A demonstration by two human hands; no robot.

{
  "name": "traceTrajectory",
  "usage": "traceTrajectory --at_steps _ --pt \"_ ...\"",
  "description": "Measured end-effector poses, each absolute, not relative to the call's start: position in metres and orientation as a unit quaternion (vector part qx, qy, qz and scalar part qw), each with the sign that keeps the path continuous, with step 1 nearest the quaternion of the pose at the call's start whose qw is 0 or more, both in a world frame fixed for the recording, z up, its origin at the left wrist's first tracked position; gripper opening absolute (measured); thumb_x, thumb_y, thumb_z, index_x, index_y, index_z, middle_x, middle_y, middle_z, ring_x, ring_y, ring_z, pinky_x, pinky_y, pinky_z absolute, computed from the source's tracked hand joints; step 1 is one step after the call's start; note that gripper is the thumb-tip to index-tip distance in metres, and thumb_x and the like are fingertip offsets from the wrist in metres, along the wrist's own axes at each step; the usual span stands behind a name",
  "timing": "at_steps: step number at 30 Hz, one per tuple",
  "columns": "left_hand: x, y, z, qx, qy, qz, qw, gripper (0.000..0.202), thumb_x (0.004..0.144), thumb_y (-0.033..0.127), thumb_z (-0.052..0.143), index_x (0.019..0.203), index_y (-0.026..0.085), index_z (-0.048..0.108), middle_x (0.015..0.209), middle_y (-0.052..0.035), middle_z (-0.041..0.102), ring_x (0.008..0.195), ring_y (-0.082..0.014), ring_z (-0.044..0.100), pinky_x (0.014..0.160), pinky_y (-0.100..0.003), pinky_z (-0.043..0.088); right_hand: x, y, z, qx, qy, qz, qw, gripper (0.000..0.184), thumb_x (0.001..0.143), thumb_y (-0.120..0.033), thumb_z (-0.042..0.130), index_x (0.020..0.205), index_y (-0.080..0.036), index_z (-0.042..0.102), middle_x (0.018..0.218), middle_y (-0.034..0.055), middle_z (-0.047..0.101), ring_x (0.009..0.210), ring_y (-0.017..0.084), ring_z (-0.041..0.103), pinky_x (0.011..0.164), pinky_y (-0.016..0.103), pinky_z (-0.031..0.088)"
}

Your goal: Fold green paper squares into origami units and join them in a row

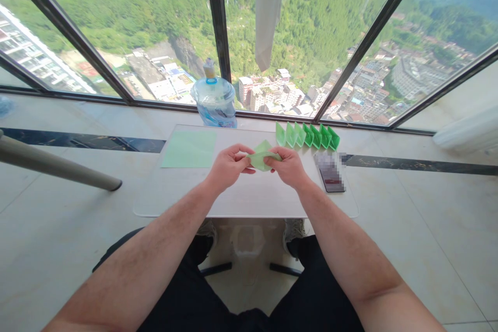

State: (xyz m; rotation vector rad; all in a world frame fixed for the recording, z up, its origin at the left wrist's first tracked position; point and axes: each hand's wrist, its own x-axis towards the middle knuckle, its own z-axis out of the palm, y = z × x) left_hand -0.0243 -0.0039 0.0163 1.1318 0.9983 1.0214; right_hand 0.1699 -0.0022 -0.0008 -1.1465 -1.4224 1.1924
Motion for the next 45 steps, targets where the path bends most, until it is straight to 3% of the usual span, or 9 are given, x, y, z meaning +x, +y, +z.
traceTrajectory --at_steps 4,11,26,30,35,41,45 --pt "-0.026 -0.005 0.017 0.472 0.431 0.449 0.625 0.035 0.066 0.038 0.083 0.087 0.015 0.067 0.074 -0.0044 0.074 0.073 -0.0187 0.073 0.072 -0.036 0.064 0.17 -0.002 0.0 -0.44 -0.576 0.506 0.468 0.021 0.075 -0.034 0.072 0.091 -0.022 0.079 0.073 -0.0002 0.069 0.061 0.012 0.057 0.054 0.026 0.05" --pt "-0.029 -0.004 0.017 0.448 0.427 0.454 0.641 0.026 0.065 0.03 0.083 0.081 0.015 0.07 0.074 -0.0056 0.075 0.077 -0.0214 0.074 0.075 -0.038 0.064 0.177 -0.001 0.003 -0.392 -0.578 0.552 0.455 0.028 0.072 -0.018 0.064 0.094 -0.024 0.082 0.083 0.0009 0.075 0.066 0.013 0.063 0.061 0.029 0.057" --pt "-0.029 -0.005 0.016 0.436 0.42 0.455 0.653 0.024 0.066 0.027 0.08 0.085 0.013 0.073 0.078 -0.0079 0.076 0.079 -0.0224 0.075 0.079 -0.039 0.064 0.186 0.002 0.01 -0.383 -0.57 0.58 0.438 0.028 0.068 -0.017 0.069 0.091 -0.022 0.083 0.074 0.0024 0.076 0.06 0.013 0.065 0.062 0.029 0.058" --pt "-0.027 -0.005 0.017 0.423 0.44 0.467 0.64 0.02 0.065 0.023 0.077 0.081 0.013 0.072 0.072 -0.0069 0.075 0.075 -0.0216 0.074 0.074 -0.037 0.064 0.183 0.002 0.01 -0.389 -0.575 0.573 0.435 0.025 0.07 -0.023 0.075 0.093 -0.022 0.082 0.073 0.0026 0.075 0.059 0.013 0.065 0.063 0.031 0.058" --pt "-0.026 -0.004 0.018 0.411 0.459 0.484 0.621 0.018 0.062 0.022 0.077 0.077 0.013 0.071 0.069 -0.0058 0.073 0.071 -0.0203 0.074 0.071 -0.035 0.064 0.187 0.002 0.011 -0.383 -0.582 0.57 0.435 0.033 0.07 -0.031 0.081 0.102 -0.022 0.08 0.074 0.0034 0.075 0.065 0.016 0.07 0.062 0.031 0.059" --pt "-0.027 -0.004 0.019 0.409 0.463 0.486 0.618 0.017 0.062 0.021 0.077 0.076 0.013 0.071 0.071 -0.007 0.074 0.073 -0.0214 0.074 0.071 -0.036 0.064 0.194 0.001 0.013 -0.389 -0.593 0.558 0.431 0.029 0.078 -0.031 0.072 0.104 -0.022 0.08 0.078 0.0049 0.077 0.072 0.018 0.073 0.065 0.031 0.06" --pt "-0.027 -0.004 0.02 0.411 0.465 0.487 0.615 0.017 0.062 0.02 0.076 0.076 0.013 0.071 0.071 -0.0071 0.074 0.072 -0.0212 0.074 0.071 -0.036 0.064 0.192 0.002 0.012 -0.401 -0.582 0.551 0.443 0.028 0.075 -0.026 0.071 0.101 -0.022 0.081 0.08 0.0049 0.078 0.074 0.019 0.073 0.066 0.032 0.06"
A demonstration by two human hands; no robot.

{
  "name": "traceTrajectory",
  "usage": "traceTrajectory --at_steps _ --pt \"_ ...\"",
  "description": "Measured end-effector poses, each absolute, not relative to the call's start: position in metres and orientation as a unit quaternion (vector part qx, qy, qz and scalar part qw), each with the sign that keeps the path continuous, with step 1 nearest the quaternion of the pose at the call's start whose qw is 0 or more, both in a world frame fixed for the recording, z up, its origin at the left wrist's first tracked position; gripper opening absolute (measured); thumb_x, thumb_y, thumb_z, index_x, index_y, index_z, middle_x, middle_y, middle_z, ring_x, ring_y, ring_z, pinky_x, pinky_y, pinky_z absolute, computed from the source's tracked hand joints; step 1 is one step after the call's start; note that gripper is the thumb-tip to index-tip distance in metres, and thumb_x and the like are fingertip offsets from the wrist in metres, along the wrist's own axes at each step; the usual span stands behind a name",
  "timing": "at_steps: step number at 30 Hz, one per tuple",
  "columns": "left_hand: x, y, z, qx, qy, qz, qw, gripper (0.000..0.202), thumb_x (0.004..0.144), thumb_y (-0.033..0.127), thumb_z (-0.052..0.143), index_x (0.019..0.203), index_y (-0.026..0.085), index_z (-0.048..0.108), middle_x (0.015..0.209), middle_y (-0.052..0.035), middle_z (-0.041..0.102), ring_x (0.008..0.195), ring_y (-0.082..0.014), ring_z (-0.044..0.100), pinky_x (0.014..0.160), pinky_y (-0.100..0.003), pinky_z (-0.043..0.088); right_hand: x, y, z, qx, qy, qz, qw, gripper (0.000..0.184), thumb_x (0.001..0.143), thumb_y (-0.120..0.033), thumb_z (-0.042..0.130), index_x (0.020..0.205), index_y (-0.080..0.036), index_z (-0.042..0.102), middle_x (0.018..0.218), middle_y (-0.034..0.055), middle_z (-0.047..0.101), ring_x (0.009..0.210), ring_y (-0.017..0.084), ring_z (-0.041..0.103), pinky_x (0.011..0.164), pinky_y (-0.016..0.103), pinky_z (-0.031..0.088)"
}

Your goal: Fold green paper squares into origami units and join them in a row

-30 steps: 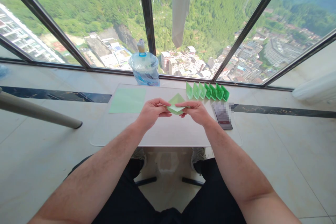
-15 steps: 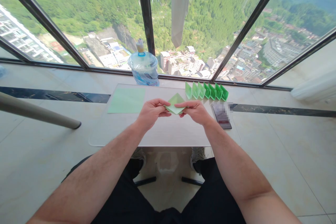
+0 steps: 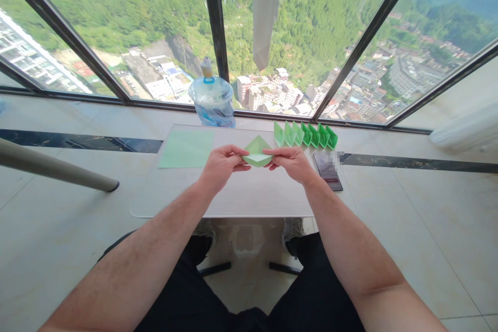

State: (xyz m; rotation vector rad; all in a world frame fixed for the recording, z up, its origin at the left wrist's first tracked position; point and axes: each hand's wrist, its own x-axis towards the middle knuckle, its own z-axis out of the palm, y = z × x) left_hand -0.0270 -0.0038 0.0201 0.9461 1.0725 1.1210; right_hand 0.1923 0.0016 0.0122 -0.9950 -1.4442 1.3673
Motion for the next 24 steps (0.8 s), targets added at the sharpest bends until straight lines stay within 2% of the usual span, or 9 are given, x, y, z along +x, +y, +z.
traceTrajectory --at_steps 6,13,17,20,24 --pt "-0.026 -0.004 0.019 0.419 0.473 0.501 0.591 0.014 0.063 0.02 0.074 0.075 0.014 0.072 0.066 -0.0047 0.071 0.068 -0.0194 0.072 0.073 -0.037 0.064 0.189 0.003 0.009 -0.41 -0.56 0.552 0.463 0.026 0.072 -0.024 0.072 0.096 -0.024 0.082 0.081 0.0042 0.078 0.073 0.017 0.071 0.067 0.031 0.061" --pt "-0.025 -0.004 0.018 0.4 0.474 0.513 0.594 0.011 0.06 0.016 0.069 0.071 0.013 0.07 0.063 -0.0032 0.069 0.064 -0.0198 0.071 0.072 -0.039 0.063 0.183 0.0 0.012 -0.415 -0.528 0.563 0.482 0.02 0.065 -0.022 0.074 0.083 -0.022 0.083 0.072 0.004 0.076 0.067 0.017 0.07 0.067 0.033 0.061" --pt "-0.024 -0.004 0.02 0.381 0.47 0.514 0.608 0.012 0.062 0.021 0.069 0.071 0.013 0.067 0.065 -0.0037 0.068 0.065 -0.0203 0.071 0.072 -0.039 0.062 0.181 -0.003 0.015 -0.419 -0.519 0.571 0.479 0.019 0.065 -0.023 0.074 0.081 -0.02 0.082 0.069 0.004 0.075 0.064 0.017 0.069 0.067 0.033 0.06" --pt "-0.021 -0.006 0.02 0.395 0.469 0.522 0.594 0.025 0.062 0.028 0.078 0.073 0.014 0.062 0.065 -0.0007 0.066 0.063 -0.017 0.067 0.069 -0.036 0.061 0.179 -0.004 0.015 -0.431 -0.534 0.554 0.471 0.02 0.067 -0.031 0.076 0.082 -0.02 0.082 0.069 0.0047 0.075 0.063 0.017 0.069 0.066 0.033 0.058" --pt "-0.014 -0.008 0.017 0.4 0.481 0.51 0.59 0.053 0.058 0.03 0.086 0.099 0.017 0.055 0.075 -0.0009 0.071 0.064 -0.0174 0.068 0.066 -0.034 0.057 0.175 -0.004 0.009 -0.462 -0.564 0.501 0.467 0.025 0.067 -0.039 0.081 0.081 -0.018 0.082 0.065 0.0045 0.073 0.061 0.016 0.064 0.059 0.03 0.053"
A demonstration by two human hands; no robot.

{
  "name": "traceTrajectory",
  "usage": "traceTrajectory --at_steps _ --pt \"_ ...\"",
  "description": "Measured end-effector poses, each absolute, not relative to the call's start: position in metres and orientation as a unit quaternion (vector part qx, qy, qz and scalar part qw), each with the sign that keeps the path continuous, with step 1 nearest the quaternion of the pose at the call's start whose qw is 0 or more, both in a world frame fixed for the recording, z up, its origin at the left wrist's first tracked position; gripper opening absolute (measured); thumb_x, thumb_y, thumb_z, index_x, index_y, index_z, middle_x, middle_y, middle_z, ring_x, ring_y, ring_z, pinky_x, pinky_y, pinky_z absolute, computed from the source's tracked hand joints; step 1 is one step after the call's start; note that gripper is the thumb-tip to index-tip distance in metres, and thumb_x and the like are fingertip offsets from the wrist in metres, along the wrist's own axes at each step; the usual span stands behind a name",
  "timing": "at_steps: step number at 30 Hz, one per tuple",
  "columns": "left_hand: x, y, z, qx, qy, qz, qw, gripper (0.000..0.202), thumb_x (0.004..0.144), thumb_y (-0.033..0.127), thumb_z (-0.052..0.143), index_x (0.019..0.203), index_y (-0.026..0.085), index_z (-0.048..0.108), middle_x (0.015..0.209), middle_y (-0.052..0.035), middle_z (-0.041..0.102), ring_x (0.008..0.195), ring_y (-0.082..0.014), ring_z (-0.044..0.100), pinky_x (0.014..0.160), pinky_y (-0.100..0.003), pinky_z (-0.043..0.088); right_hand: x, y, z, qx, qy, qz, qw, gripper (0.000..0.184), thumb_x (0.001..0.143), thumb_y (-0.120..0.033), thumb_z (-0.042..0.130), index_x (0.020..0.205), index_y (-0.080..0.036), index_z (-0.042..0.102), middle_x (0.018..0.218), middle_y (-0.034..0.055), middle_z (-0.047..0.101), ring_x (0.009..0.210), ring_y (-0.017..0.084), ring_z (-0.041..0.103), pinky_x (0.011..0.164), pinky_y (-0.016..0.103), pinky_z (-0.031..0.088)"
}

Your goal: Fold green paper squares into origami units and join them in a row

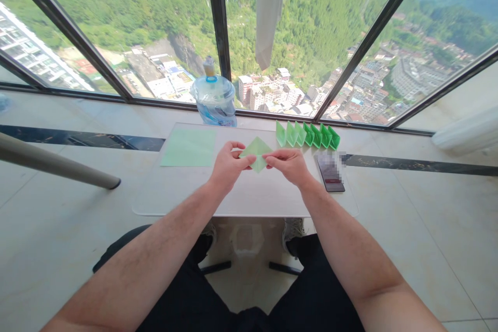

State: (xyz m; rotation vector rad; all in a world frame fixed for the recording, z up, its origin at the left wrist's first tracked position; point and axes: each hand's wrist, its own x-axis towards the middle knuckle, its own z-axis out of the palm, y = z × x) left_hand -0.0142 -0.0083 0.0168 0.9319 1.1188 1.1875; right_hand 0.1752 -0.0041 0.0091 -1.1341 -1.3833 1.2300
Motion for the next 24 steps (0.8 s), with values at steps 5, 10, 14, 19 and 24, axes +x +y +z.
traceTrajectory --at_steps 5,10,14,19,24 --pt "-0.01 -0.008 0.012 0.373 0.481 0.499 0.617 0.063 0.052 0.028 0.088 0.106 0.015 0.058 0.084 -0.0057 0.073 0.07 -0.0184 0.068 0.07 -0.034 0.055 0.167 -0.006 0.003 -0.472 -0.584 0.467 0.466 0.023 0.067 -0.036 0.08 0.082 -0.018 0.079 0.065 0.0022 0.07 0.059 0.014 0.059 0.057 0.027 0.048" --pt "-0.009 -0.007 0.009 0.4 0.483 0.529 0.572 0.051 0.055 0.028 0.085 0.099 0.016 0.063 0.081 -0.0022 0.072 0.069 -0.0173 0.066 0.066 -0.029 0.051 0.159 -0.005 0.001 -0.473 -0.55 0.498 0.474 0.06 0.068 -0.032 0.079 0.124 -0.021 0.064 0.066 -0.0042 0.067 0.056 0.013 0.059 0.055 0.026 0.047" --pt "-0.007 -0.009 0.009 0.426 0.488 0.533 0.544 0.046 0.056 0.029 0.085 0.096 0.016 0.065 0.081 -0.0019 0.073 0.067 -0.0156 0.065 0.065 -0.026 0.049 0.157 -0.006 0.002 -0.502 -0.557 0.496 0.437 0.028 0.07 -0.039 0.078 0.084 -0.016 0.071 0.064 -0.0005 0.065 0.058 0.013 0.057 0.054 0.026 0.043" --pt "-0.004 -0.012 0.01 0.428 0.499 0.529 0.537 0.043 0.056 0.028 0.084 0.093 0.018 0.064 0.075 0.0004 0.072 0.061 -0.0137 0.062 0.06 -0.025 0.047 0.157 -0.008 0.003 -0.518 -0.574 0.465 0.431 0.029 0.071 -0.041 0.077 0.062 -0.018 0.063 0.054 -0.004 0.055 0.053 0.01 0.043 0.051 0.025 0.031" --pt "-0.005 -0.012 0.01 0.425 0.505 0.53 0.533 0.04 0.055 0.028 0.085 0.087 0.018 0.063 0.069 0.0017 0.07 0.057 -0.0129 0.059 0.058 -0.024 0.044 0.159 -0.009 0.005 -0.519 -0.576 0.457 0.436 0.029 0.07 -0.04 0.077 0.058 -0.018 0.062 0.053 -0.0044 0.054 0.053 0.009 0.041 0.051 0.025 0.03"
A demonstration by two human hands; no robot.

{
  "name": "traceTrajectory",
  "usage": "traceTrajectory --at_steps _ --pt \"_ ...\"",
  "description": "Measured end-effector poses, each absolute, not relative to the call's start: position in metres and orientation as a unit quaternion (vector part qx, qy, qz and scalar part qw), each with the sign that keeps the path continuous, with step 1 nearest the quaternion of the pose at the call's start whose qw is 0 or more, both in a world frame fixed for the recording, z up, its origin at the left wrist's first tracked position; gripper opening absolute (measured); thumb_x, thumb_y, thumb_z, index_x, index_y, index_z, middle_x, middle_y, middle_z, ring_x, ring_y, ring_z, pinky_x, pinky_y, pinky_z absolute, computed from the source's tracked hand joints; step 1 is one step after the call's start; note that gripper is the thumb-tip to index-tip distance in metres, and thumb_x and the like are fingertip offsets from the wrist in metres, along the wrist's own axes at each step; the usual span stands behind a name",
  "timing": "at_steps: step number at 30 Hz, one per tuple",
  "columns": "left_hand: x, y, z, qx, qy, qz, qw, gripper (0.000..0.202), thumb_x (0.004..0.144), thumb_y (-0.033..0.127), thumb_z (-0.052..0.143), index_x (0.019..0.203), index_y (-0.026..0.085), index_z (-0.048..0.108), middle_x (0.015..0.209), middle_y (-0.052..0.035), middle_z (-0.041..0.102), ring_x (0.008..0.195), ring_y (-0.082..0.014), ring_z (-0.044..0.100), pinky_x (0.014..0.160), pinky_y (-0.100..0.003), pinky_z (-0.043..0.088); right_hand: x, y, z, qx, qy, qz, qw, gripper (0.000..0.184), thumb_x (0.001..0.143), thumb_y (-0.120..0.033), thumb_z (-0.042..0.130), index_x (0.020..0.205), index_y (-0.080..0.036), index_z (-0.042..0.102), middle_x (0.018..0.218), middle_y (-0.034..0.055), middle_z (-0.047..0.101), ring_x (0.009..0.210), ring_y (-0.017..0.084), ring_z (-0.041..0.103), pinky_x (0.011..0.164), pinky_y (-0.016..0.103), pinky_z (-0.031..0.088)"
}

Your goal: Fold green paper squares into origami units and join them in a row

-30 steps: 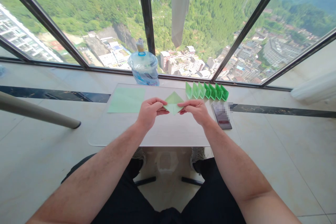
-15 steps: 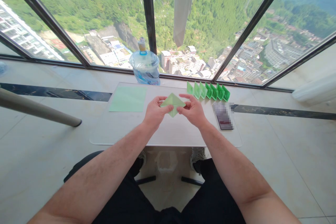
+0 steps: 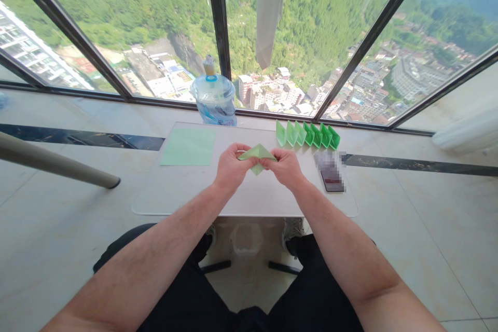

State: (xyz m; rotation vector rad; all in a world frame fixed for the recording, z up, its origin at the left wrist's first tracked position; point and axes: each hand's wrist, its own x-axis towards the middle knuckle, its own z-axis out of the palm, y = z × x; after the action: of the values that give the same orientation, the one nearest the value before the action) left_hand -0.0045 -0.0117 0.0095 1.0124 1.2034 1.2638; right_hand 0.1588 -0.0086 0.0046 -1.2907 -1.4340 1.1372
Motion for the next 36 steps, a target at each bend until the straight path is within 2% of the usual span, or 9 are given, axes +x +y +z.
traceTrajectory --at_steps 5,8,11,15,19,24,31,36 --pt "-0.008 -0.011 0.008 0.416 0.51 0.535 0.53 0.042 0.054 0.03 0.086 0.088 0.018 0.064 0.072 0.0013 0.07 0.061 -0.0147 0.062 0.059 -0.025 0.045 0.165 -0.006 0.006 -0.505 -0.555 0.505 0.427 0.026 0.068 -0.041 0.08 0.065 -0.018 0.069 0.061 0.0009 0.067 0.056 0.013 0.056 0.055 0.026 0.041" --pt "-0.009 -0.011 0.007 0.416 0.503 0.538 0.533 0.044 0.055 0.032 0.087 0.09 0.019 0.065 0.074 0.0008 0.071 0.063 -0.0156 0.063 0.06 -0.026 0.046 0.167 -0.005 0.005 -0.5 -0.539 0.513 0.442 0.027 0.069 -0.042 0.081 0.063 -0.018 0.068 0.062 0.0029 0.07 0.056 0.013 0.057 0.056 0.026 0.044" --pt "-0.01 -0.01 0.006 0.417 0.492 0.538 0.542 0.04 0.059 0.037 0.087 0.088 0.017 0.068 0.071 0.0004 0.069 0.062 -0.0135 0.06 0.06 -0.025 0.044 0.168 -0.003 0.003 -0.501 -0.527 0.505 0.464 0.025 0.068 -0.04 0.081 0.063 -0.019 0.069 0.061 0.0024 0.069 0.056 0.013 0.056 0.057 0.027 0.044" --pt "-0.013 -0.009 0.003 0.39 0.491 0.556 0.546 0.032 0.061 0.04 0.086 0.075 0.015 0.071 0.065 0.0007 0.064 0.056 -0.0094 0.051 0.057 -0.025 0.04 0.168 -0.002 0.001 -0.498 -0.523 0.494 0.484 0.024 0.069 -0.039 0.081 0.063 -0.019 0.07 0.06 0.0015 0.068 0.057 0.013 0.056 0.059 0.027 0.045" --pt "-0.016 -0.008 0.002 0.37 0.491 0.55 0.565 0.033 0.057 0.038 0.088 0.071 0.015 0.071 0.067 -0.0009 0.066 0.059 -0.0107 0.054 0.062 -0.027 0.044 0.169 -0.002 0.003 -0.497 -0.518 0.5 0.484 0.025 0.067 -0.04 0.082 0.062 -0.019 0.07 0.06 0.0014 0.068 0.056 0.013 0.056 0.058 0.027 0.045" --pt "-0.018 -0.007 0.006 0.387 0.512 0.539 0.546 0.028 0.056 0.035 0.086 0.064 0.014 0.07 0.058 -0.0008 0.062 0.056 -0.0108 0.051 0.059 -0.027 0.041 0.171 -0.002 0.005 -0.486 -0.521 0.524 0.466 0.026 0.064 -0.041 0.084 0.062 -0.019 0.069 0.06 0.001 0.068 0.056 0.013 0.056 0.057 0.027 0.045" --pt "-0.017 -0.008 0.008 0.399 0.504 0.539 0.544 0.021 0.059 0.031 0.082 0.06 0.016 0.066 0.053 0.0006 0.059 0.053 -0.0099 0.048 0.056 -0.025 0.039 0.171 -0.001 0.003 -0.475 -0.534 0.517 0.471 0.027 0.068 -0.039 0.082 0.061 -0.019 0.065 0.059 0.0016 0.068 0.055 0.012 0.055 0.057 0.027 0.044" --pt "-0.015 -0.008 0.007 0.42 0.502 0.533 0.537 0.023 0.063 0.034 0.08 0.063 0.017 0.065 0.053 0.0033 0.054 0.052 -0.009 0.044 0.053 -0.024 0.033 0.168 -0.002 0.001 -0.471 -0.539 0.511 0.476 0.029 0.071 -0.04 0.08 0.061 -0.019 0.063 0.059 0.0012 0.067 0.055 0.013 0.055 0.057 0.027 0.043"
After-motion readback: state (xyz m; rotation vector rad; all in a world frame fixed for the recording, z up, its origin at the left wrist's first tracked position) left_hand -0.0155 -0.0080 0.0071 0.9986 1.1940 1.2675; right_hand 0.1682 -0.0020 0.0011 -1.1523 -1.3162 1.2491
